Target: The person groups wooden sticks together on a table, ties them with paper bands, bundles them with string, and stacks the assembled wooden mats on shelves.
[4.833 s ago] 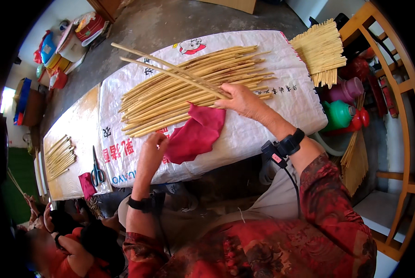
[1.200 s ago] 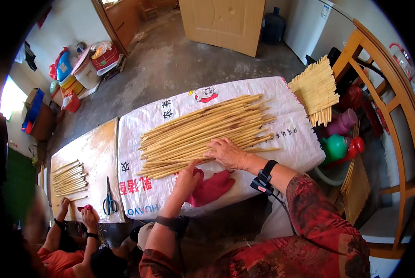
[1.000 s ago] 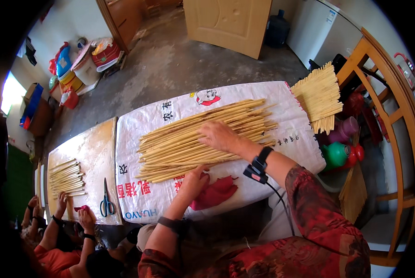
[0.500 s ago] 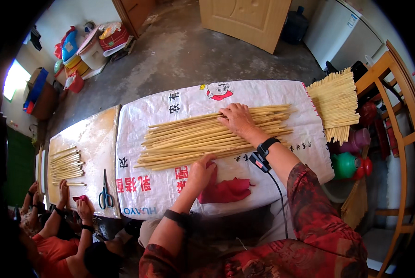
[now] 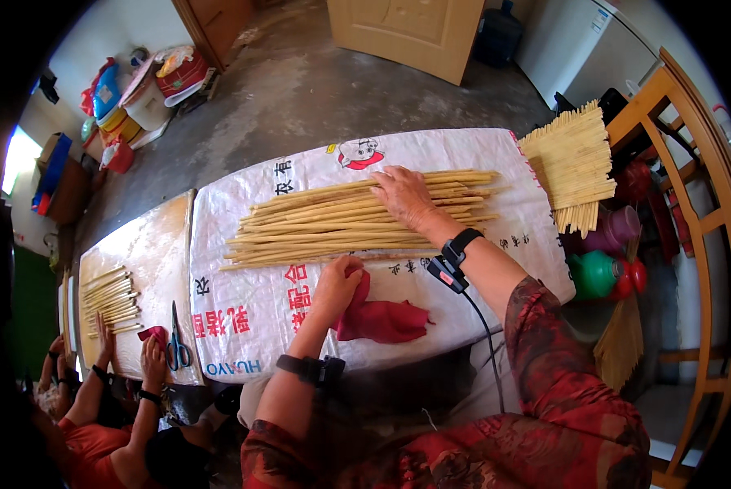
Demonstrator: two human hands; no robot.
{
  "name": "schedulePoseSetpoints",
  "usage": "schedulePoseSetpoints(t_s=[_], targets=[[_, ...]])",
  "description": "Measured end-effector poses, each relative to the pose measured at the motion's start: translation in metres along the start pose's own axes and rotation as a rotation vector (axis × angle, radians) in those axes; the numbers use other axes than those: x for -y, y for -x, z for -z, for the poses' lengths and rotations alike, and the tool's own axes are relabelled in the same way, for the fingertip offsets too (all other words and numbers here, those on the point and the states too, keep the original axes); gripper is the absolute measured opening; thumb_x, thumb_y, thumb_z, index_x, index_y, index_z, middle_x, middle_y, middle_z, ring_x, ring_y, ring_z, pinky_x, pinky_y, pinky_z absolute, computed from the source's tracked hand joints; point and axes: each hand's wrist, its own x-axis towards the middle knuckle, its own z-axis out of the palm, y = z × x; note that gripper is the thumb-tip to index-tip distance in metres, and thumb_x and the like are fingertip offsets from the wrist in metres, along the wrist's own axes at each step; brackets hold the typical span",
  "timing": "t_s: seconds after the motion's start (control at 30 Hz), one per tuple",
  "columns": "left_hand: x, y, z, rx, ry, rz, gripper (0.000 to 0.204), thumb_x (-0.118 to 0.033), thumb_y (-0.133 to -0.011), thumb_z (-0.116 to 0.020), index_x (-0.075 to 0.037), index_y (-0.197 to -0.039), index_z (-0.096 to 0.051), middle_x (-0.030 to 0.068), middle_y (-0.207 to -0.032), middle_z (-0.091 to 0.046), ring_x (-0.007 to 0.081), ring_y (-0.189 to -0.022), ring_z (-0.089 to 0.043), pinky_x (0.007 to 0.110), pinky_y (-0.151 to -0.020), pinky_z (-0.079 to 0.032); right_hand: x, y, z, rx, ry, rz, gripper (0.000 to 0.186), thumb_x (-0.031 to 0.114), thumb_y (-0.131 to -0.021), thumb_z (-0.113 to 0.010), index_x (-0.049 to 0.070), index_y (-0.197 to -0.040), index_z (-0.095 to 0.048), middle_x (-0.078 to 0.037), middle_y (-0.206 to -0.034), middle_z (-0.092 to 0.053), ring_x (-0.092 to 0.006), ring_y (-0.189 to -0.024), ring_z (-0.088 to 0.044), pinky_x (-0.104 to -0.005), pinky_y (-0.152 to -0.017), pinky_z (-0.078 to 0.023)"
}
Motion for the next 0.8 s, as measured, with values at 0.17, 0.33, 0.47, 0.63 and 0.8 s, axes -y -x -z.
schedulePoseSetpoints(t_s=[0.17,0.33,0.47,0.63,0.8], targets=[[0.007,0.018,0.010,0.177,-0.053,0.034,0.014,-0.009,-0.075,-0.055,0.001,-0.084,-0.060,0.0184,-0.081,-0.061,0.0339,-0.079,-0.058,0.038,-0.071,-0.046,0.037,0.024,0.008,0.010,0.046,0.270,0.048,0.039,-0.083,-0.051,0.011,-0.122,-0.046,-0.013,-0.123,-0.043,-0.0278,-0.117,-0.038,-0.0420,-0.094,-0.029],[0.011,0.029,0.018,0.209,-0.093,-0.027,0.013,-0.009,-0.075,-0.054,0.001,-0.082,-0.059,0.0192,-0.081,-0.061,0.0347,-0.077,-0.058,0.038,-0.070,-0.046,0.057,0.050,0.007,0.166,0.019,0.262,0.058,0.041,-0.080,-0.054,0.013,-0.128,-0.040,-0.015,-0.133,-0.032,-0.0292,-0.127,-0.025,-0.0464,-0.103,-0.016],[0.006,0.035,0.021,0.253,-0.148,-0.040,0.015,-0.011,-0.075,-0.054,0.001,-0.082,-0.059,0.0198,-0.080,-0.061,0.0354,-0.078,-0.058,0.039,-0.071,-0.046,0.045,0.060,0.004,0.128,0.053,0.373,0.058,0.039,-0.078,-0.056,0.015,-0.128,-0.039,-0.013,-0.135,-0.029,-0.0291,-0.129,-0.022,-0.0484,-0.104,-0.015],[0.001,0.050,0.034,0.277,-0.164,-0.057,0.016,-0.012,-0.075,-0.052,0.001,-0.082,-0.059,0.0208,-0.079,-0.060,0.0351,-0.077,-0.058,0.039,-0.069,-0.046,0.041,0.057,-0.007,0.151,0.034,0.437,0.060,0.040,-0.078,-0.057,0.017,-0.130,-0.037,-0.012,-0.137,-0.029,-0.0287,-0.129,-0.021,-0.0493,-0.104,-0.015],[-0.023,0.074,0.045,0.296,-0.135,-0.018,0.014,-0.010,-0.075,-0.054,0.002,-0.082,-0.058,0.0218,-0.081,-0.059,0.0379,-0.079,-0.056,0.041,-0.072,-0.045,0.036,0.054,-0.001,0.179,-0.011,0.489,0.061,0.042,-0.078,-0.057,0.019,-0.130,-0.037,-0.012,-0.137,-0.029,-0.0278,-0.130,-0.019,-0.0485,-0.104,-0.014]])
